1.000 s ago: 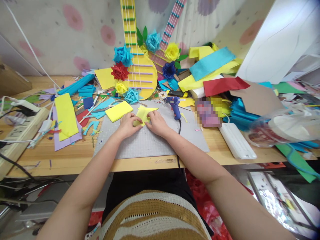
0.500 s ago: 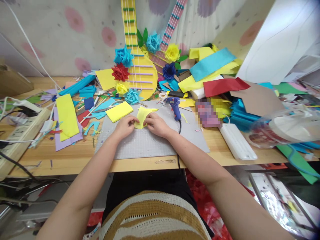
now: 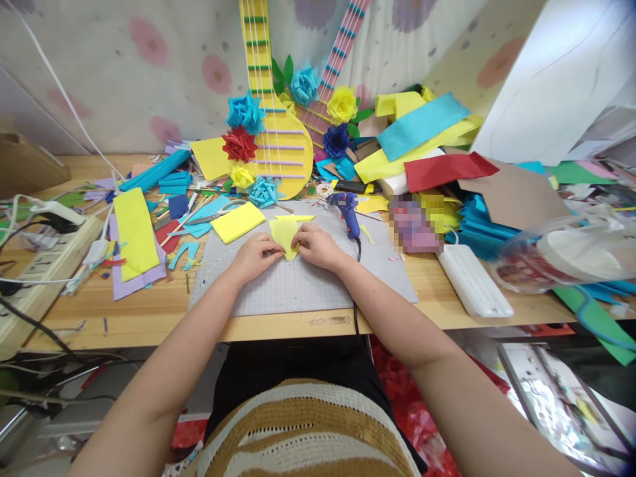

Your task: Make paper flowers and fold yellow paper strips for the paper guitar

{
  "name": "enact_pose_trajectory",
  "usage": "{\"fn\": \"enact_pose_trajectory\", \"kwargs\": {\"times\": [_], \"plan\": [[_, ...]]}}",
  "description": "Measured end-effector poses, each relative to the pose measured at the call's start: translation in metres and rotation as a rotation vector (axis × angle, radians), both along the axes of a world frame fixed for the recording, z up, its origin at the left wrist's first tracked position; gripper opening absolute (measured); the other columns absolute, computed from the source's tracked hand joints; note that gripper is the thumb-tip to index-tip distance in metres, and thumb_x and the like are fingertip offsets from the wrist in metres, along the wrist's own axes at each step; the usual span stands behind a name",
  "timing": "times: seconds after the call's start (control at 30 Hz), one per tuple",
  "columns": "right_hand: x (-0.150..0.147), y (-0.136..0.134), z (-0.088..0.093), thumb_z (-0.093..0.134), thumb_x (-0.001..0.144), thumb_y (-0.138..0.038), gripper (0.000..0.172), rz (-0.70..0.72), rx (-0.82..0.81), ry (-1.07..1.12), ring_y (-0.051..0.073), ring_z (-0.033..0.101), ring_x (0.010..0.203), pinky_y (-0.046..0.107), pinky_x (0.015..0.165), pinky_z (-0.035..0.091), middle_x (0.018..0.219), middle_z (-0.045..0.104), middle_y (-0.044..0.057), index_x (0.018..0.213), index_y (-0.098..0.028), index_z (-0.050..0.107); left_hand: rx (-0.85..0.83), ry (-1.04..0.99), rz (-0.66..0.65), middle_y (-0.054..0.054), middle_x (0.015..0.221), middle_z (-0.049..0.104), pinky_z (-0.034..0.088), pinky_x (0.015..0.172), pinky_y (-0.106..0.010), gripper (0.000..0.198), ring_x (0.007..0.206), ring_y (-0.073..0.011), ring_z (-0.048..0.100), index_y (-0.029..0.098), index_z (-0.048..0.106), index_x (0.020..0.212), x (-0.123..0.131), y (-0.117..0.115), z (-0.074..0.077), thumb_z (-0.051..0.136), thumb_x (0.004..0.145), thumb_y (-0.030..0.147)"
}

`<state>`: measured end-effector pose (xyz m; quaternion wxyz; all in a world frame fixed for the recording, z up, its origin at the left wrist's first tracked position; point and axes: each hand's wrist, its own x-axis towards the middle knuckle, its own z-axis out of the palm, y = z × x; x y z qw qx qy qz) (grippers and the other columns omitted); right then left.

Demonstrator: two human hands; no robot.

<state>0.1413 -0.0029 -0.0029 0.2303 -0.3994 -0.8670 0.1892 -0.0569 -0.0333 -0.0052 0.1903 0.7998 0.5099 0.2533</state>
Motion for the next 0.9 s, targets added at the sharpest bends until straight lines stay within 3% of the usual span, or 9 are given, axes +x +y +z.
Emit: {"fn": "enact_pose_trajectory", "kwargs": {"times": [0.23,0.4,0.5,0.67,0.9], "plan": [[0.0,-0.001,0.002,0.048,0.071,-0.01,0.022,0.03,-0.055,-0.014,0.016,0.053,0.082,0.026,0.074,0.039,0.082,0.06,0.004,0.081,-0.017,0.066,0.069,-0.03,-0.051,-0.003,0.097,0.059,0.04,0.091,-0.034,0.011,0.097,-0.0179,0.052,0.024,0.07,0.083,0.001,-0.002,0.004,0.066,0.073,0.024],[-0.001,0.001,0.001,0.049,0.072,-0.011,0.019,0.016,-0.114,-0.005,0.014,0.053,0.077,0.025,0.071,0.039,0.083,0.06,0.003,0.082,-0.016,0.065,-0.034,-0.008,-0.102,-0.001,0.084,0.067,0.041,0.087,-0.034,0.007,0.087,-0.017,0.055,0.023,0.068,0.077,0.006,0.0,0.005,0.061,0.077,0.024],[-0.001,0.004,-0.002,0.049,0.073,-0.011,0.019,0.019,-0.138,0.013,0.013,0.053,0.077,0.024,0.072,0.039,0.082,0.06,0.003,0.085,-0.016,0.063,-0.057,-0.031,-0.015,-0.002,0.082,0.066,0.043,0.081,-0.033,0.011,0.083,-0.0169,0.055,0.022,0.067,0.086,0.008,0.002,0.002,0.059,0.077,0.024],[-0.001,0.003,-0.001,0.051,0.074,-0.013,0.018,0.011,-0.181,0.043,0.012,0.052,0.075,0.024,0.07,0.039,0.082,0.059,0.003,0.089,-0.014,0.058,-0.142,-0.141,0.088,-0.001,0.08,0.063,0.044,0.071,-0.029,0.037,0.075,-0.0153,0.056,0.019,0.056,0.109,0.012,0.005,-0.004,0.061,0.074,0.028],[-0.002,0.002,0.001,0.052,0.073,-0.015,0.013,-0.004,-0.201,0.046,0.012,0.051,0.073,0.024,0.067,0.038,0.081,0.058,0.002,0.086,-0.016,0.054,-0.18,-0.174,0.209,0.005,0.072,0.06,0.041,0.066,-0.027,0.047,0.066,-0.0129,0.055,0.02,0.042,0.109,0.021,0.005,-0.003,0.065,0.069,0.027]]}}
